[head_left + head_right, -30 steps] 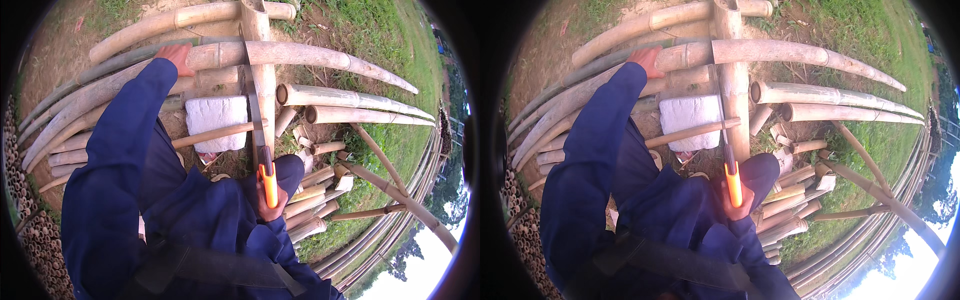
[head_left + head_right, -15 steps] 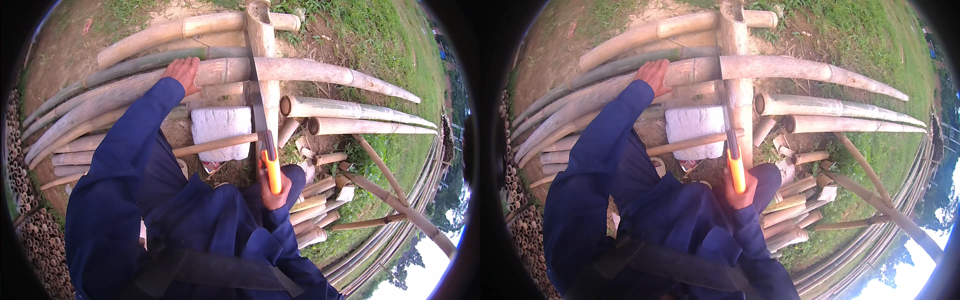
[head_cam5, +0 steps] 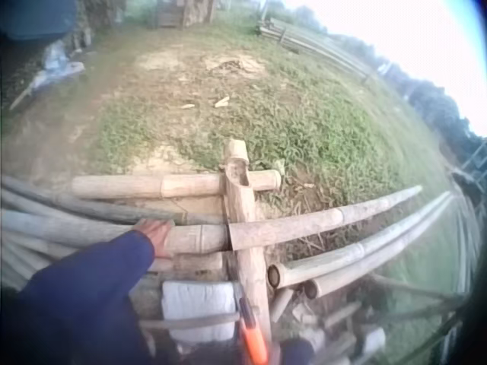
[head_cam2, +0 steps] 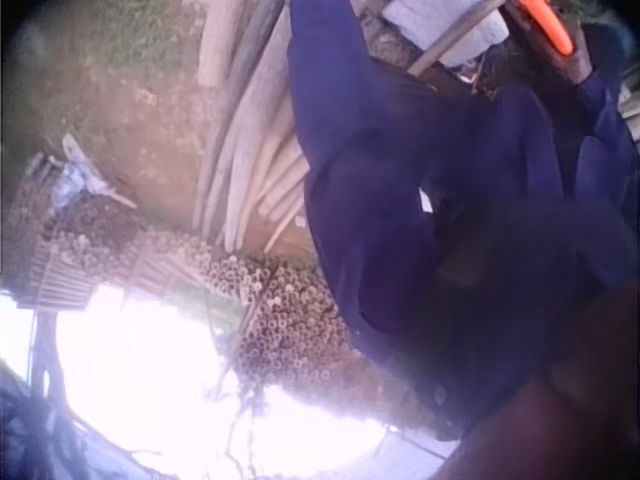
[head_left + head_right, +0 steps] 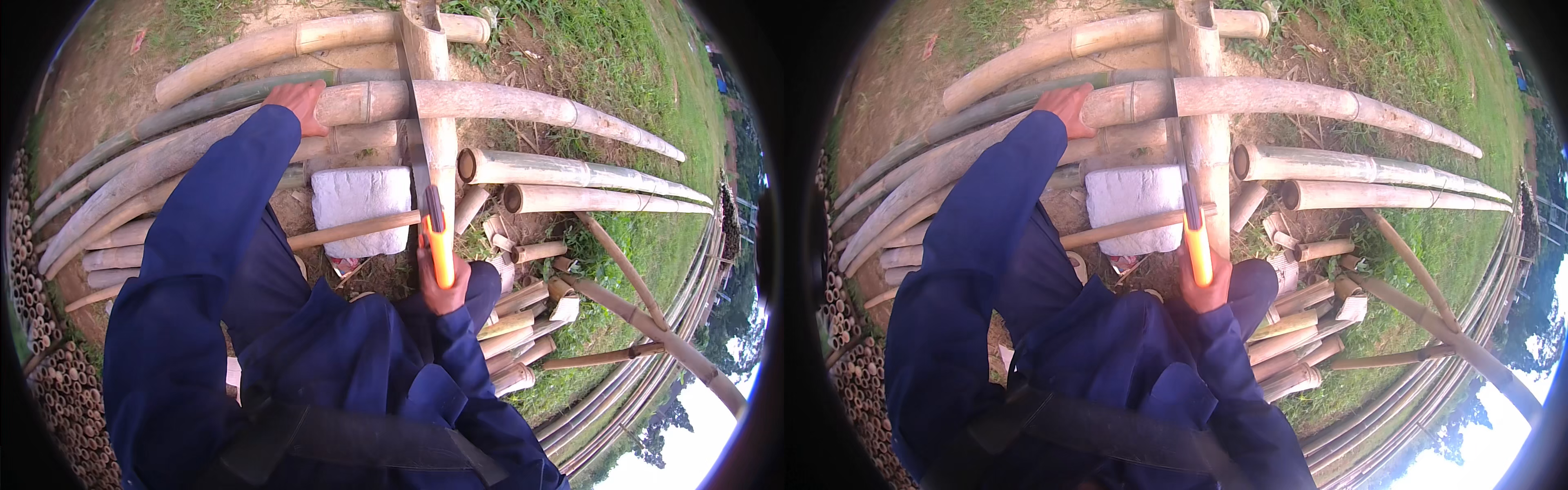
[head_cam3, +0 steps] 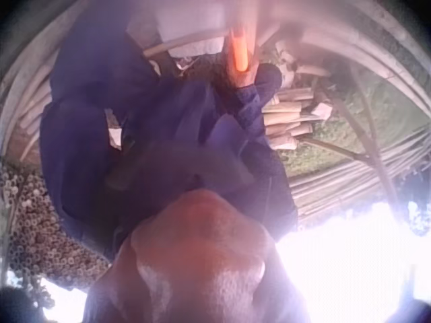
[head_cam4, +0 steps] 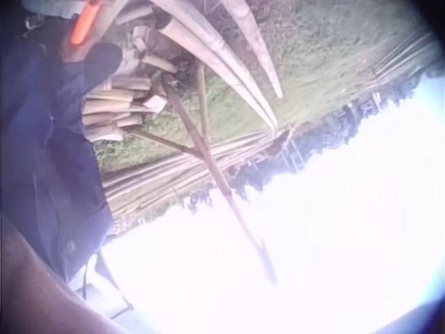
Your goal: The person uses a hand saw to cut bamboo poles that are supported on a makeshift wooden stand. After each cut, the person repositions the bamboo and continues sawing, producing multiple cut sections.
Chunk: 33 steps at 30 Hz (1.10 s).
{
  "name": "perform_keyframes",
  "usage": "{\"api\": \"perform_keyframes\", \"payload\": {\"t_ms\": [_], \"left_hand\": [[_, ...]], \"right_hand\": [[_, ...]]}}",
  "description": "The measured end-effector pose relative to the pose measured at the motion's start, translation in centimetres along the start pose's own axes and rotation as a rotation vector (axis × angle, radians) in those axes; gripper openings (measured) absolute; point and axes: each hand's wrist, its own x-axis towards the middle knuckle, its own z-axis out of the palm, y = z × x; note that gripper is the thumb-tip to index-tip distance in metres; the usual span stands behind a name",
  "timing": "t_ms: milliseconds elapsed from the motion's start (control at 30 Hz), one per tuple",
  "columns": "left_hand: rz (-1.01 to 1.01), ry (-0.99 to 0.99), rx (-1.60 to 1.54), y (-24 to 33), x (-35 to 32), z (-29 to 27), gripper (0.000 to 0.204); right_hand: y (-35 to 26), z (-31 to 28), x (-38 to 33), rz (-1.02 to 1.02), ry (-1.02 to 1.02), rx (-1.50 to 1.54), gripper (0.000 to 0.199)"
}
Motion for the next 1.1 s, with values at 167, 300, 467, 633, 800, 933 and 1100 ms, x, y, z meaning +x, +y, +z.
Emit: {"api": "perform_keyframes", "payload": {"t_ms": [167,300,467,633,800,933,1100], "left_hand": [[0.050,-0.041,-0.049,-0.9,0.5,-0.3,0.085],[0.051,-0.016,-0.129,-3.1,1.8,0.7,0.085],[0.072,-0.082,-0.199,-2.7,3.0,0.4,0.081],[0.111,-0.203,-0.189,-2.8,3.1,-1.2,0.084],[0.059,-0.098,-0.125,-2.9,2.4,-0.6,0.086],[0.005,-0.079,-0.059,-0.4,1.7,-1.2,0.091],[0.041,-0.055,-0.040,-1.1,0.7,0.0,0.092]], "right_hand": [[-1.0,3.4,5.9,-0.090,0.022,0.221,0.016],[3.8,-1.0,-7.9,-0.092,0.094,0.087,0.023],[0.3,0.5,0.4,-0.010,0.042,0.077,0.017],[0.0,2.9,4.2,-0.106,0.017,0.209,0.019],[3.3,-2.1,-9.2,-0.113,0.127,0.036,0.025],[-0.3,1.0,1.3,0.005,0.058,-0.034,0.013],[0.4,3.6,6.3,-0.125,-0.017,0.197,0.019]]}}
